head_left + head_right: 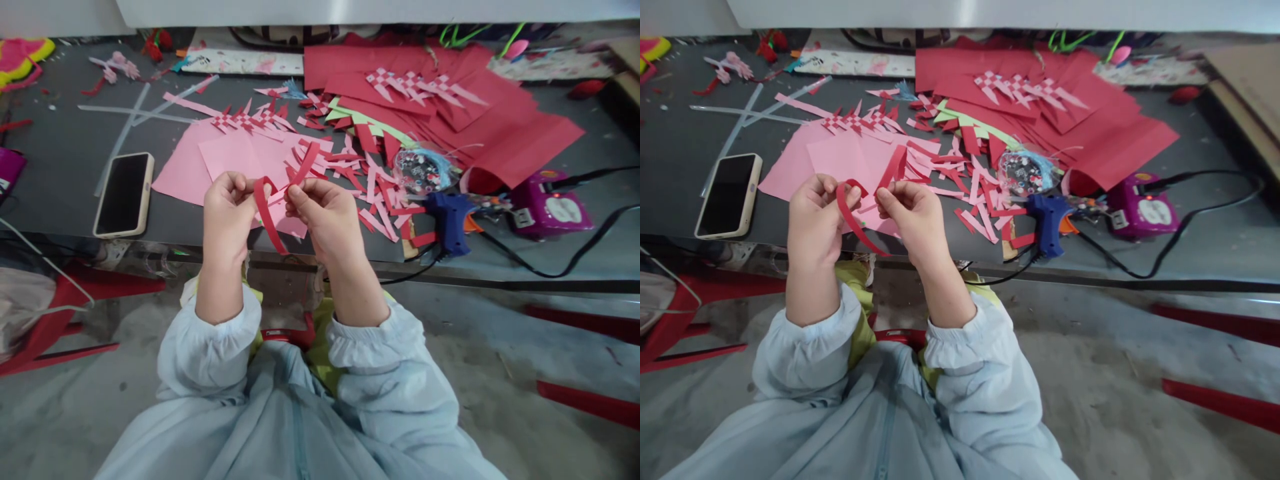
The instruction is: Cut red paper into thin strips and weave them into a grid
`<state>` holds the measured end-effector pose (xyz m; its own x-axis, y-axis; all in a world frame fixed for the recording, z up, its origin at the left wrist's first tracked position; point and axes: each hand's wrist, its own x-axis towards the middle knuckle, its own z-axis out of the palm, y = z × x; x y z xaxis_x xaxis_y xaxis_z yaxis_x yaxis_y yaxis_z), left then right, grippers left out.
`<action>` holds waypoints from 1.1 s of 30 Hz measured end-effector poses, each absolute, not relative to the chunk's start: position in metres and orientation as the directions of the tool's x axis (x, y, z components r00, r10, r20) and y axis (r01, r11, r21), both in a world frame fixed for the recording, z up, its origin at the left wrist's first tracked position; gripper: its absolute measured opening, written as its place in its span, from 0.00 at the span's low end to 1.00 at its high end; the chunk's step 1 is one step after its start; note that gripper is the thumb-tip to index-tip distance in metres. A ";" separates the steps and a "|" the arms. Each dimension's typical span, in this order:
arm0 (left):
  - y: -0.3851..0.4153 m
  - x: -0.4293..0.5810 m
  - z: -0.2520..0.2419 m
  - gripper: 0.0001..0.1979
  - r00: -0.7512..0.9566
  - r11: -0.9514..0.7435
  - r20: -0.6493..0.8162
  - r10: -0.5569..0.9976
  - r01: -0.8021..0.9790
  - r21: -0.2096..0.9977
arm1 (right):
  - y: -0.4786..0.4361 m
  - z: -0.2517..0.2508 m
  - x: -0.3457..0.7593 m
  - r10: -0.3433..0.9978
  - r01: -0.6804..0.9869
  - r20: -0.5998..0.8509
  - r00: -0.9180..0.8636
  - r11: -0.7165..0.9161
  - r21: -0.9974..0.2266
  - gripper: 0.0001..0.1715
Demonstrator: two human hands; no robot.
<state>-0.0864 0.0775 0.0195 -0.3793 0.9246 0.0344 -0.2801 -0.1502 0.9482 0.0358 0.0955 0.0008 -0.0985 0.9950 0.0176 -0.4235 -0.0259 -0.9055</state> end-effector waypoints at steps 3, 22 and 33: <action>0.081 -0.090 0.015 0.16 -0.433 -0.195 0.083 0.898 -0.221 0.956 | 0.100 0.001 0.043 0.997 -0.337 0.027 -0.072 0.001 -0.941 0.12; 0.078 -0.114 0.013 0.12 -0.422 -0.175 0.159 0.893 0.002 0.985 | 0.103 0.000 0.108 0.961 0.672 0.195 0.198 0.012 -0.741 0.16; 0.085 -0.111 0.008 0.10 -0.414 -0.165 0.195 0.889 0.107 0.980 | 0.095 -0.011 0.121 0.859 0.857 0.485 0.165 0.119 -0.502 0.27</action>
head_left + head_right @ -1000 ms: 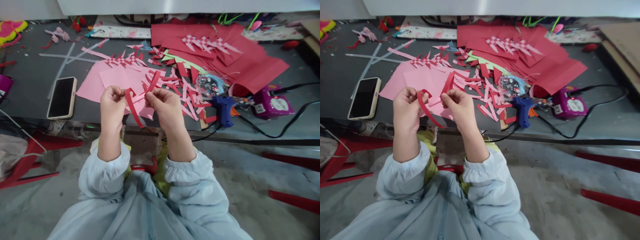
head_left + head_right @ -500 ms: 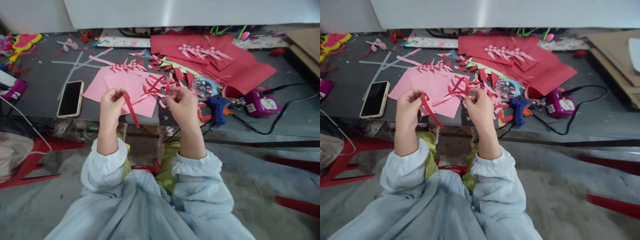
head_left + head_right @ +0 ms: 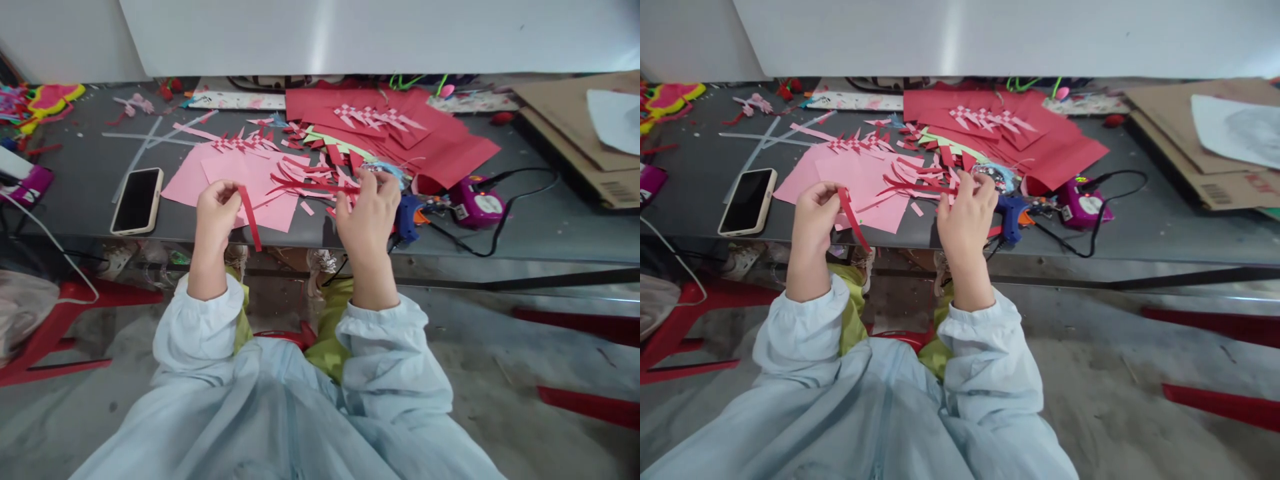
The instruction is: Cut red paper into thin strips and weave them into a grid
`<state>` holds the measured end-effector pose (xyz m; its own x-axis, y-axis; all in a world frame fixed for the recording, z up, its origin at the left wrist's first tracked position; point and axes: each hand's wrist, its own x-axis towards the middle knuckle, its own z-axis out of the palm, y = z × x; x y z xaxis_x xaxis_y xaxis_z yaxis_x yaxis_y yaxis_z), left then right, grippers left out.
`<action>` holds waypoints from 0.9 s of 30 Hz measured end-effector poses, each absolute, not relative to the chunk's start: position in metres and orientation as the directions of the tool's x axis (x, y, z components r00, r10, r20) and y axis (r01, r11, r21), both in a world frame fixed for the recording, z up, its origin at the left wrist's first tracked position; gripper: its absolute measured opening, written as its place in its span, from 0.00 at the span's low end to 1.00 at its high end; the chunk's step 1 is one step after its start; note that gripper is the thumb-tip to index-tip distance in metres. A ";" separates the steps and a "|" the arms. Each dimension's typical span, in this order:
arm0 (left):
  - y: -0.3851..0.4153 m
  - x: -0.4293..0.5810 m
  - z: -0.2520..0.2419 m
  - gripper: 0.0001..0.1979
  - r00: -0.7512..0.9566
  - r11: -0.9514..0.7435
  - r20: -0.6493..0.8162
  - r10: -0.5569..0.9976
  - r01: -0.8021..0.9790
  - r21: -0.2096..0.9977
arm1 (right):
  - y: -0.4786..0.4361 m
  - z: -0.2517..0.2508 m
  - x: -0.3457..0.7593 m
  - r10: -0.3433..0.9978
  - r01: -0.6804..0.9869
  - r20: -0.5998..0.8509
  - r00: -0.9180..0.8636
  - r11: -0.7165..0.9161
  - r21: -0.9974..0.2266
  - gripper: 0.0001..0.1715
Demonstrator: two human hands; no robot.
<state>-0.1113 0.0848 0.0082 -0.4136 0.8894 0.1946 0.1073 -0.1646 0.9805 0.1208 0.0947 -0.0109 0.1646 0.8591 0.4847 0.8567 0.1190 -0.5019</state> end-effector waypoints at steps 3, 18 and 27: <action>0.086 -0.107 0.006 0.07 -0.384 -0.204 0.226 0.895 0.099 0.974 | 0.093 -0.011 0.118 0.856 0.842 0.506 0.105 0.194 -0.503 0.29; 0.082 -0.089 0.010 0.01 -0.272 -0.172 0.199 0.941 0.122 0.978 | 0.074 0.010 0.062 0.778 0.570 0.457 -0.432 0.628 -0.530 0.25; 0.080 -0.094 0.009 0.04 -0.338 -0.149 0.162 0.927 0.065 0.987 | 0.075 0.011 0.057 0.667 0.382 0.567 -0.483 0.743 -0.549 0.15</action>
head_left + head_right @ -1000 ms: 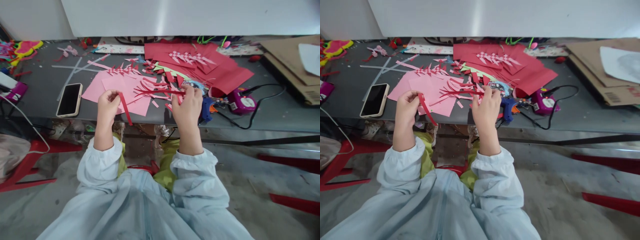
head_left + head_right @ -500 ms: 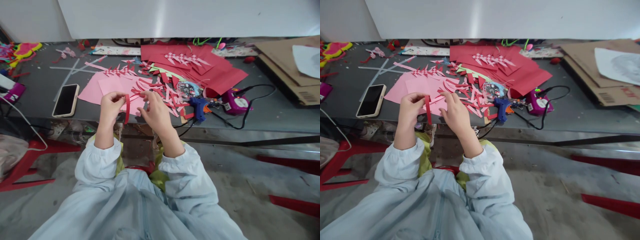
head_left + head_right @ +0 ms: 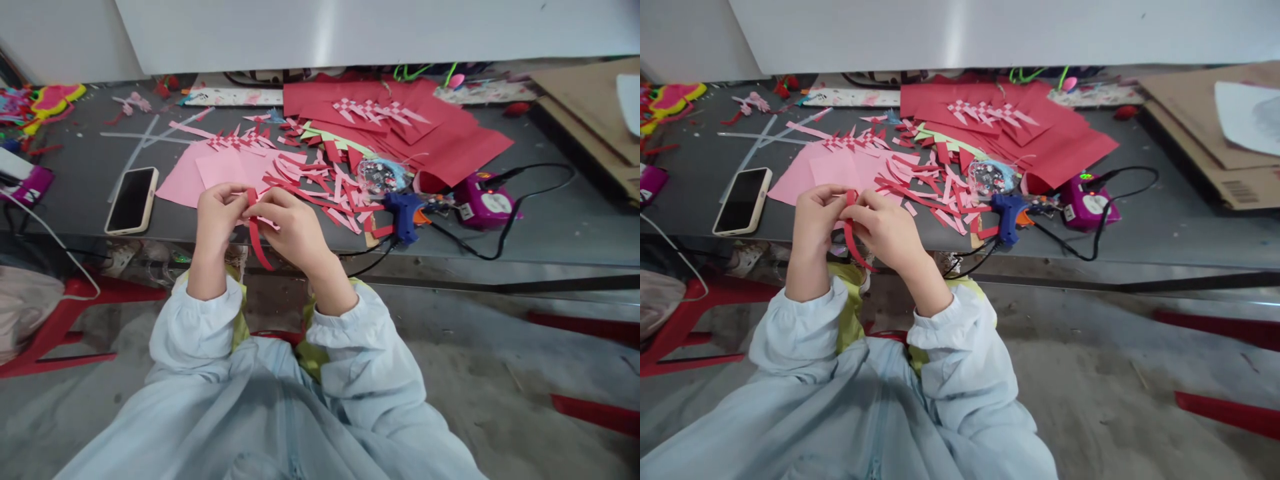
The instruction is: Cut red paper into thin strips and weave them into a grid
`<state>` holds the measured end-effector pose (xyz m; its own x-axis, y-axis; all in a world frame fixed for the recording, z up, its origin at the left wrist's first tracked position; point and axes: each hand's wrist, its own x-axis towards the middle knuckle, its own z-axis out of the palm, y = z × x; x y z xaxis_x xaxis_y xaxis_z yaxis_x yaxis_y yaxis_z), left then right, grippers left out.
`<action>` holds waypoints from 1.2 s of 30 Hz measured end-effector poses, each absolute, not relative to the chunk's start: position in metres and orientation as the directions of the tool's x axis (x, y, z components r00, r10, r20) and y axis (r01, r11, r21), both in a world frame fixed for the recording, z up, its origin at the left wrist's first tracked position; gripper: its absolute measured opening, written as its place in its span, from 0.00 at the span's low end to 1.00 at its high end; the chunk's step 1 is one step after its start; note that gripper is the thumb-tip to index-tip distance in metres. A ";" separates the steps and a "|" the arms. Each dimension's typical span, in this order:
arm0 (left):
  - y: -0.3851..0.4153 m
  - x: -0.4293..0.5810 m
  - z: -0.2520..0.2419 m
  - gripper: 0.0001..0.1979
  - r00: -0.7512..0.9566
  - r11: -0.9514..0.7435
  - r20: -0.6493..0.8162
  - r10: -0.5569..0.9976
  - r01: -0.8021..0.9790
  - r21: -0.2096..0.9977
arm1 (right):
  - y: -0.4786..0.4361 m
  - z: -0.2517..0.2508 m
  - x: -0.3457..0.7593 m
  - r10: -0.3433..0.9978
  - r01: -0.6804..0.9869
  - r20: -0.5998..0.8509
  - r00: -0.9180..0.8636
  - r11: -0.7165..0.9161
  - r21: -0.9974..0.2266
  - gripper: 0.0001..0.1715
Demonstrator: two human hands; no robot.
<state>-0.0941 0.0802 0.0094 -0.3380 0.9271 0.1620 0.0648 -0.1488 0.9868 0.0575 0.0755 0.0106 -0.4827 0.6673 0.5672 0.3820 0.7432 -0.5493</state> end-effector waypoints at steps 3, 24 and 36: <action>0.079 -0.098 0.012 0.04 -0.360 -0.155 0.151 0.921 0.020 0.988 | 0.076 0.010 0.057 0.658 0.348 0.571 -0.491 0.749 -0.564 0.15; 0.084 -0.141 0.006 0.09 -0.598 -0.189 0.285 0.749 0.219 0.957 | 0.067 0.017 0.070 0.588 0.094 0.467 -0.660 0.681 -0.726 0.08; 0.073 -0.110 0.015 0.26 -0.446 -0.196 0.215 0.869 0.089 0.976 | 0.077 0.010 0.054 0.822 -0.048 0.349 -0.449 0.368 -0.928 0.24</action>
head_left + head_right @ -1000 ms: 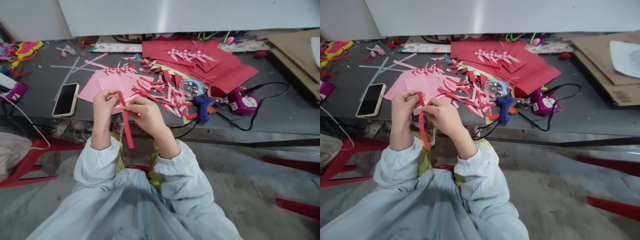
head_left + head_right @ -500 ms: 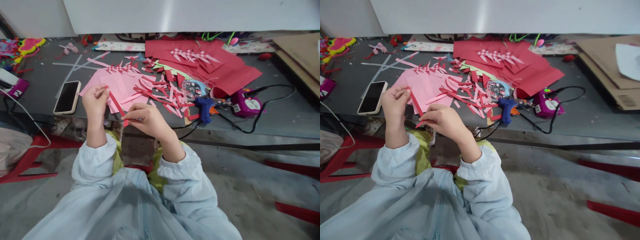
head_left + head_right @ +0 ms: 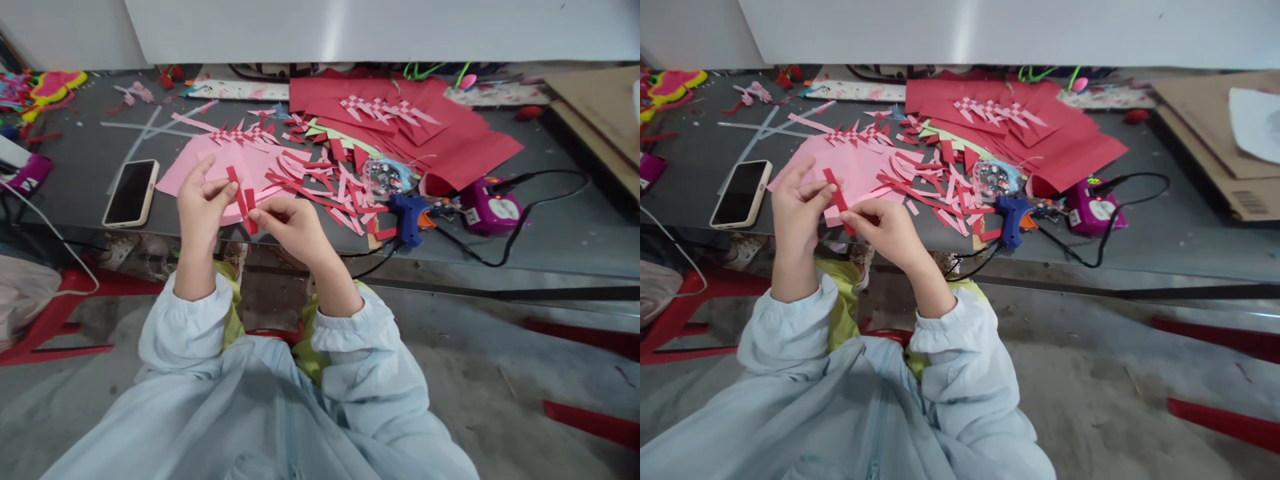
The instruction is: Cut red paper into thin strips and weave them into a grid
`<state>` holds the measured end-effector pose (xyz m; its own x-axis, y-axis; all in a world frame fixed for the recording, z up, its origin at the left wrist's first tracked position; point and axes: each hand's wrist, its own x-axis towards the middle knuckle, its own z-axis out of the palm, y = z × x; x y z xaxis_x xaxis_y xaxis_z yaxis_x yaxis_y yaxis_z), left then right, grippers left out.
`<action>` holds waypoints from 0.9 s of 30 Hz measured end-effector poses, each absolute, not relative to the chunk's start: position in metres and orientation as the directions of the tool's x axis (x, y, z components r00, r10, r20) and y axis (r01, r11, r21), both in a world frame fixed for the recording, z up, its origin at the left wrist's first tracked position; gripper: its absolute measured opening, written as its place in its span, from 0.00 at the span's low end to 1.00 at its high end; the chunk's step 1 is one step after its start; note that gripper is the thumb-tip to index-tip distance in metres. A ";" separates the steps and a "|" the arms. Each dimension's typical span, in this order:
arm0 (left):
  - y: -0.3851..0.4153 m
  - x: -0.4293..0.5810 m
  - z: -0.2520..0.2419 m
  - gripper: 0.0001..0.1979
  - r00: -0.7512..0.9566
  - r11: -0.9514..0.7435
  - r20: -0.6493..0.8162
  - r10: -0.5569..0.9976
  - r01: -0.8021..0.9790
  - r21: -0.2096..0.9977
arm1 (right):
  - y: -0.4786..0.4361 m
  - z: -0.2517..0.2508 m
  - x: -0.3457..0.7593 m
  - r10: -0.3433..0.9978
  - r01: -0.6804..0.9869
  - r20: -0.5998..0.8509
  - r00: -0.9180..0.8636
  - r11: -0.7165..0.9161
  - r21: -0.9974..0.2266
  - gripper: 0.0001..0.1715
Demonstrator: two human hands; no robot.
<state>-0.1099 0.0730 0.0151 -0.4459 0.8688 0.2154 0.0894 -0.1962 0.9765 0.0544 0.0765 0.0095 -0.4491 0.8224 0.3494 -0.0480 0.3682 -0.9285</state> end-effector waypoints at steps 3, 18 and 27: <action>0.071 -0.101 0.015 0.24 -0.363 -0.160 0.153 0.919 0.010 0.987 | 0.082 0.005 0.053 0.860 -0.026 0.317 -0.401 0.335 -0.942 0.26; 0.064 -0.090 0.012 0.20 -0.194 -0.123 0.107 0.975 -0.075 0.990 | 0.091 -0.003 0.053 0.910 0.108 0.207 -0.358 0.261 -0.959 0.24; 0.062 -0.091 0.014 0.24 -0.238 -0.129 0.128 0.963 0.012 0.992 | 0.091 -0.001 0.057 0.956 0.062 0.200 -0.213 0.218 -0.974 0.16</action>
